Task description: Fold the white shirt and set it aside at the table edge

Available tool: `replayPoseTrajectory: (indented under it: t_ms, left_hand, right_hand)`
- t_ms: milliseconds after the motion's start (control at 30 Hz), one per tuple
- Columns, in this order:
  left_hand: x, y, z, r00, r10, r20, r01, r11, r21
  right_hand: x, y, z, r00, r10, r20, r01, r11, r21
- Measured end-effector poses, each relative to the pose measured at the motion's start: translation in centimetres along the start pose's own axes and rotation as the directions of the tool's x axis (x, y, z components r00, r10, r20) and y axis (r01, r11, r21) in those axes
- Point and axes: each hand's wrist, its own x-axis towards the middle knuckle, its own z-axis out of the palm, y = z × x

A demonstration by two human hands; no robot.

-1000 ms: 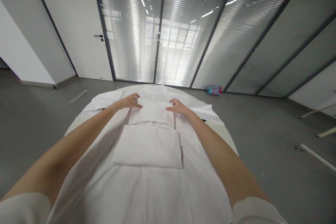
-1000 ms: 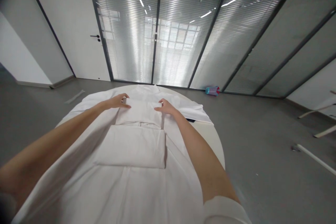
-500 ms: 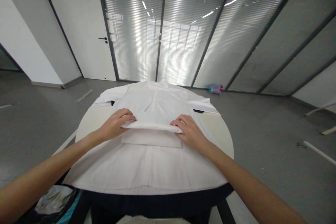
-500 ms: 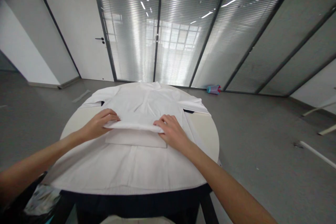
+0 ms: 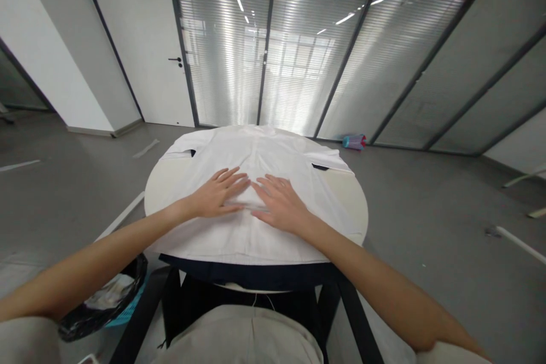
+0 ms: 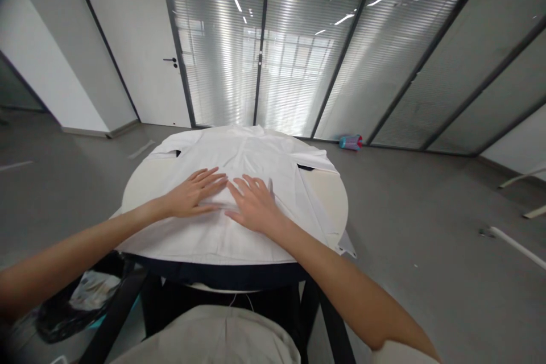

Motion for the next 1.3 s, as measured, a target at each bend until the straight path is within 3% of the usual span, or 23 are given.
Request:
replayPoseTrajectory:
  t_ms: [167,300,433,567,667,800,900,967,1100,1300]
  left_hand:
    - [0.3,0.6,2.4,0.998,-0.054,0.028,0.051,0.995,0.088]
    - [-0.1,0.5,1.9,1.0,-0.019,0.011,0.017,0.991,0.132]
    - [0.4,0.7,1.9,0.999,-0.032,-0.014,0.034,0.981,0.193]
    - [0.3,1.2,3.0,0.998,-0.023,0.066,0.014,0.991,0.135]
    - [0.6,1.4,2.7,0.991,-0.038,0.13,0.032,0.998,0.048]
    - [2.9,0.9,1.9,0.977,-0.186,0.1,0.188,0.982,-0.009]
    - [4.4,-0.4,2.9,0.963,-0.265,0.051,0.264,0.964,0.034]
    - [4.6,-1.5,4.2,0.95,-0.298,0.097,0.294,0.955,0.049]
    - [4.0,-3.5,6.0,0.948,-0.278,0.158,0.281,0.96,0.004]
    - [3.4,-3.7,5.4,0.96,-0.244,0.137,0.254,0.965,-0.064]
  right_hand:
    - [0.2,1.1,1.9,0.986,0.01,0.165,0.001,0.997,-0.072]
    - [-0.5,3.0,1.7,0.987,-0.043,0.153,0.051,0.997,-0.052]
    - [-0.6,4.0,1.7,0.992,-0.116,0.054,0.117,0.993,-0.026]
    - [-2.3,4.0,2.8,0.981,-0.158,0.113,0.149,0.986,0.078]
    - [-2.8,3.3,2.7,0.984,-0.09,0.152,0.069,0.988,0.14]
    - [0.7,2.3,2.0,0.983,0.158,0.09,-0.173,0.966,0.193]
    - [4.1,1.9,2.8,0.957,0.274,0.095,-0.287,0.943,0.168]
    - [5.2,2.0,4.2,0.943,0.301,0.143,-0.318,0.941,0.118]
    - [3.8,2.5,6.4,0.938,0.275,0.213,-0.298,0.951,0.085]
    - [0.6,3.4,6.4,0.941,0.265,0.209,-0.297,0.944,0.142]
